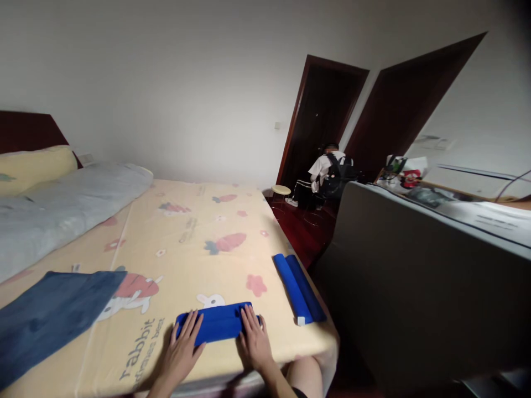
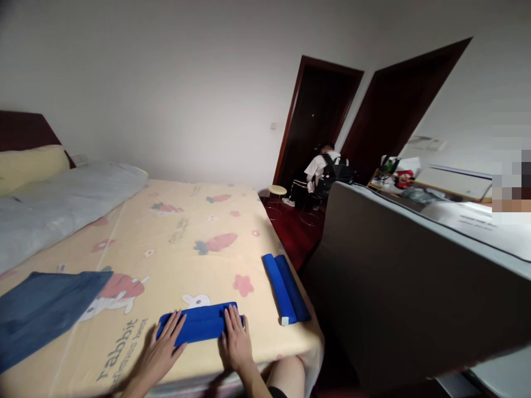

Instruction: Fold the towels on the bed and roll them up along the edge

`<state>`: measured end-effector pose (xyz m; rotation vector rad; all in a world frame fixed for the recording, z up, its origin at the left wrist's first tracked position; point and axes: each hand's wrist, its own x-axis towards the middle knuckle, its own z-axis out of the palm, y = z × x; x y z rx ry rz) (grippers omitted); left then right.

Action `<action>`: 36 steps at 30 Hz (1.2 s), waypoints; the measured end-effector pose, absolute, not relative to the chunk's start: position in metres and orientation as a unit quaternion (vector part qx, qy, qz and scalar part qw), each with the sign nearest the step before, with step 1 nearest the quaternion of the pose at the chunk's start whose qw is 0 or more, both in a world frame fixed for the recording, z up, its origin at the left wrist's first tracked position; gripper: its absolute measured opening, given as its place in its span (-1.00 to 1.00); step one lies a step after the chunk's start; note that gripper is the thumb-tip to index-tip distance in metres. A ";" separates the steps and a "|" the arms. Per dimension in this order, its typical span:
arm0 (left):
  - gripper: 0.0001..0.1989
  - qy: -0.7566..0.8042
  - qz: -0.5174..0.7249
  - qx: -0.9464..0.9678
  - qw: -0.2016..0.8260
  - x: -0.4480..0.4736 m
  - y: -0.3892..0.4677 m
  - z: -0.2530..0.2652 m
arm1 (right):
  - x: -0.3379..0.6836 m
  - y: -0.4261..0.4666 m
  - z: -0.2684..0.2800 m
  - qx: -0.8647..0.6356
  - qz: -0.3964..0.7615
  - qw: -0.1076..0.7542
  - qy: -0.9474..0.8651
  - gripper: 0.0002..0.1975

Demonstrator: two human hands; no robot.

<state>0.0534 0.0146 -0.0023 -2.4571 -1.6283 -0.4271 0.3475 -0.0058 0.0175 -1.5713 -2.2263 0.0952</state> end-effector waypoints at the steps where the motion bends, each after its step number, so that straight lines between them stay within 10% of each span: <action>1: -0.38 -0.534 -0.166 -0.822 0.111 0.060 0.011 -0.006 | 0.340 -0.010 0.012 -0.559 0.019 0.220 -0.799 -0.41; 23: -0.47 -0.590 -0.104 -0.801 0.006 0.061 0.036 0.022 | 0.335 0.042 0.052 -0.531 0.141 0.190 -0.813 -0.57; 36: -0.41 -0.523 -0.178 -0.826 0.112 0.092 0.015 -0.013 | 0.287 0.002 0.018 -0.476 0.040 0.208 -0.853 -0.36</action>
